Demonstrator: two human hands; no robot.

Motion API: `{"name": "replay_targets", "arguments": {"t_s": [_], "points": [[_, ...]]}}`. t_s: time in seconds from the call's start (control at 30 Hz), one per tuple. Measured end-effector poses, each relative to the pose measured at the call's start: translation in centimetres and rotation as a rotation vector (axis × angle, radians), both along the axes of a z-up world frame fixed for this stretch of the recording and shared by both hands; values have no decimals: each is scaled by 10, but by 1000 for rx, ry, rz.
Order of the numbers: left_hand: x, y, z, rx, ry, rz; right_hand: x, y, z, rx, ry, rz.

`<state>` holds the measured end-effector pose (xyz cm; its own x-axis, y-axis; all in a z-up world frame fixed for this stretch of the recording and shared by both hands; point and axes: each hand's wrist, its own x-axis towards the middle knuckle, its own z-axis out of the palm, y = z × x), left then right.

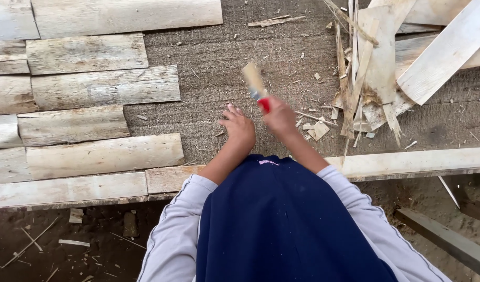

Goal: The person uses a red utility knife to shave thin strips from several wooden planks on a workbench. They repeatedly hold each plank with one hand and scrape along its surface with the knife, then place the finished pieces into a growing stack.

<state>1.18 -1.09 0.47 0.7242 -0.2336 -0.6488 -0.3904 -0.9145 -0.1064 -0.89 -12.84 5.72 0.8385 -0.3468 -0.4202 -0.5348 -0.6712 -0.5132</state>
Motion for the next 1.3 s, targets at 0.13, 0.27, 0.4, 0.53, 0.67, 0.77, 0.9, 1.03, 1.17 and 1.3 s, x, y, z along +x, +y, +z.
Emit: {"name": "replay_targets", "arguments": {"t_s": [0.13, 0.27, 0.4, 0.53, 0.67, 0.77, 0.9, 1.03, 1.17, 1.3], "points": [[-10, -3, 65, 4, 60, -55, -24, -5, -14, -98, 12, 157], [-25, -4, 85, -132, 41, -145, -56, -92, -4, -348, 45, -115], [-47, -19, 3, -406, -178, -263, -80, -118, -7, -420, -15, -199], [-44, -31, -6, -554, -288, -231, -81, -58, -21, -101, -15, -4], [-50, -39, -1, -581, -251, -156, -84, -87, -21, -224, 113, 45], [-60, -54, 7, -613, -297, -134, -86, -151, -25, -287, 95, -43], [-74, -79, -4, -649, -281, -129, -111, -241, -57, -389, 30, -165], [-77, -105, -13, -590, -153, -78, -125, -251, -12, -432, 67, -241], [-85, -128, -9, -468, -105, -119, -116, -198, 10, -210, 71, -60], [-97, -143, -8, -425, 75, -207, -117, -197, -1, -175, 99, 164]]}}
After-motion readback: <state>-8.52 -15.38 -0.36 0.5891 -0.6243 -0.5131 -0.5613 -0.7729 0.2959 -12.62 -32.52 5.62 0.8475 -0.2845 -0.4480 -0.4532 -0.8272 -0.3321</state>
